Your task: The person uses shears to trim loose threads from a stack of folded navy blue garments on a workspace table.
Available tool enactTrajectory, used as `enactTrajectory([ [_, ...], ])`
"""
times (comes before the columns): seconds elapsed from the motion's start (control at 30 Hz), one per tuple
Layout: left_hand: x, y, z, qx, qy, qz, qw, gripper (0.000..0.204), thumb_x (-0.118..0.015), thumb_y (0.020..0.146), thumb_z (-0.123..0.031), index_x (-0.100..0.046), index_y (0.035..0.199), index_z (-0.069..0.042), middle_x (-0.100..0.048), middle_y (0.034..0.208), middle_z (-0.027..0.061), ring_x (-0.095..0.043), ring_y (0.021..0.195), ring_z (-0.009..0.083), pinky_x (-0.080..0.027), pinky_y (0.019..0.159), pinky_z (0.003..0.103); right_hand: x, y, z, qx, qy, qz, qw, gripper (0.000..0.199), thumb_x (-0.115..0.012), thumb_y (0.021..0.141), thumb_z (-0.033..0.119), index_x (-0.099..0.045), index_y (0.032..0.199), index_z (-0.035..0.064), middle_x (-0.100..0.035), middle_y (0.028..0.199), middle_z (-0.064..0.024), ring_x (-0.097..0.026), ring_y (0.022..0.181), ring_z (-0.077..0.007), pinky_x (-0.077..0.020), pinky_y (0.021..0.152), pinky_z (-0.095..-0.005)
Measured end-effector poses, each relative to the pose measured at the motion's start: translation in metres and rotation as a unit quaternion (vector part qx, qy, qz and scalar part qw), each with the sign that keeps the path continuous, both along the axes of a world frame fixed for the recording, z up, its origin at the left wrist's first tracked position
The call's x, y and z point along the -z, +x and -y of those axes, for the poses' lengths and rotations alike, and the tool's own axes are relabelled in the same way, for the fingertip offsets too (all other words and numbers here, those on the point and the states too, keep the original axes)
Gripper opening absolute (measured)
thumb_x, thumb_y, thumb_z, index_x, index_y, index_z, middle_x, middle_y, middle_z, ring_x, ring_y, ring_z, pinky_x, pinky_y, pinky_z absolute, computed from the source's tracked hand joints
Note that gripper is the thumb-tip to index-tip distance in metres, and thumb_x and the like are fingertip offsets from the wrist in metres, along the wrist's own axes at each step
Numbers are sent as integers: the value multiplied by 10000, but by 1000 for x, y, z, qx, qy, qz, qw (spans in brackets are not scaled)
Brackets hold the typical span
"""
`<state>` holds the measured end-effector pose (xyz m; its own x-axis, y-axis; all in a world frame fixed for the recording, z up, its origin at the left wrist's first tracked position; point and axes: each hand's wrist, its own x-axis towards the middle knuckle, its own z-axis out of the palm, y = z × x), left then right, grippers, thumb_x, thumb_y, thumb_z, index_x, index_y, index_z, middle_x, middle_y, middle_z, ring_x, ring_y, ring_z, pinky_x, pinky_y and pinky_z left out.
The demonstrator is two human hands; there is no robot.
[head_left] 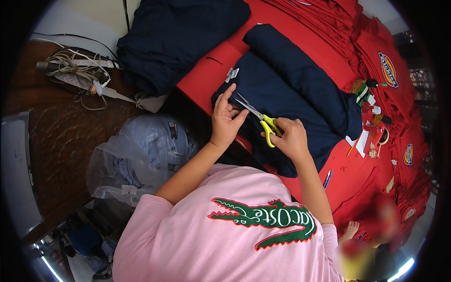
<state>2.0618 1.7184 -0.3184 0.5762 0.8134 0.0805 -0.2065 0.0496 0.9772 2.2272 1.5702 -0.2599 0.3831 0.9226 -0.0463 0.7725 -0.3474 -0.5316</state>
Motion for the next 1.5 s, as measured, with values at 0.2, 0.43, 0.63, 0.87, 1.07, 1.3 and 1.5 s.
enactTrajectory([
  [0.2, 0, 1, -2, 1, -18, 5, 1000, 812, -659, 907, 213, -369, 1624, -33, -546, 1384, 67, -653, 1181, 137, -571, 996, 272, 7, 1, 3, 9, -3, -24, 1000, 336, -869, 784, 349, -698, 800, 60, -665, 706, -73, -573, 623, -287, -414, 720, -394],
  [0.43, 2, 1, -4, -3, 9, -19, 1000, 799, -740, 876, 163, -463, 1594, -54, -505, 1284, 49, -614, 982, 99, -581, 830, 228, 10, -6, 14, 27, -16, -55, 998, 303, -859, 829, 295, -695, 839, 40, -644, 699, -86, -567, 642, -262, -443, 753, -375],
  [0.63, 7, -2, -9, 16, -32, -13, 999, 663, -739, 898, 133, -567, 1518, -31, -507, 1170, 7, -508, 867, 46, -493, 763, 191, 18, 5, 72, 302, 113, -285, 903, 375, -846, 924, 348, -691, 971, 10, -638, 753, -20, -552, 689, -109, -434, 626, -305],
  [0.87, 34, -46, -61, -35, 278, -258, 925, 476, -718, 910, 52, -720, 1366, -85, -574, 1117, 54, -594, 1014, 166, -506, 954, 307, 56, 25, 230, 565, 277, -189, 754, 265, -870, 914, 137, -643, 1006, 36, -614, 808, 40, -531, 714, -41, -433, 640, -222],
  [1.07, 31, -23, -97, 3, 274, -292, 916, 503, -797, 830, -7, -700, 1316, -97, -559, 1233, 84, -611, 1011, 215, -513, 870, 353, 78, -27, 212, 607, 211, -189, 743, 347, -908, 870, 160, -649, 1040, 5, -700, 862, -30, -632, 794, -99, -518, 699, -284],
  [1.3, 60, -35, -163, 85, 201, -293, 931, 322, -647, 877, 93, -655, 1180, -15, -702, 915, 55, -623, 786, 117, -513, 725, 268, 80, -28, 214, 618, 61, 43, 783, 251, -838, 880, 54, -661, 1049, -2, -714, 844, -64, -605, 716, -131, -492, 644, -325],
  [1.5, 16, -17, -172, 190, 68, -412, 888, 460, -516, 873, 131, -613, 1304, 3, -731, 858, 96, -723, 682, 156, -552, 602, 249, 74, -22, 255, 632, 143, -276, 710, 237, -857, 865, 45, -669, 1009, 51, -590, 766, 60, -534, 680, -44, -408, 592, -233],
])
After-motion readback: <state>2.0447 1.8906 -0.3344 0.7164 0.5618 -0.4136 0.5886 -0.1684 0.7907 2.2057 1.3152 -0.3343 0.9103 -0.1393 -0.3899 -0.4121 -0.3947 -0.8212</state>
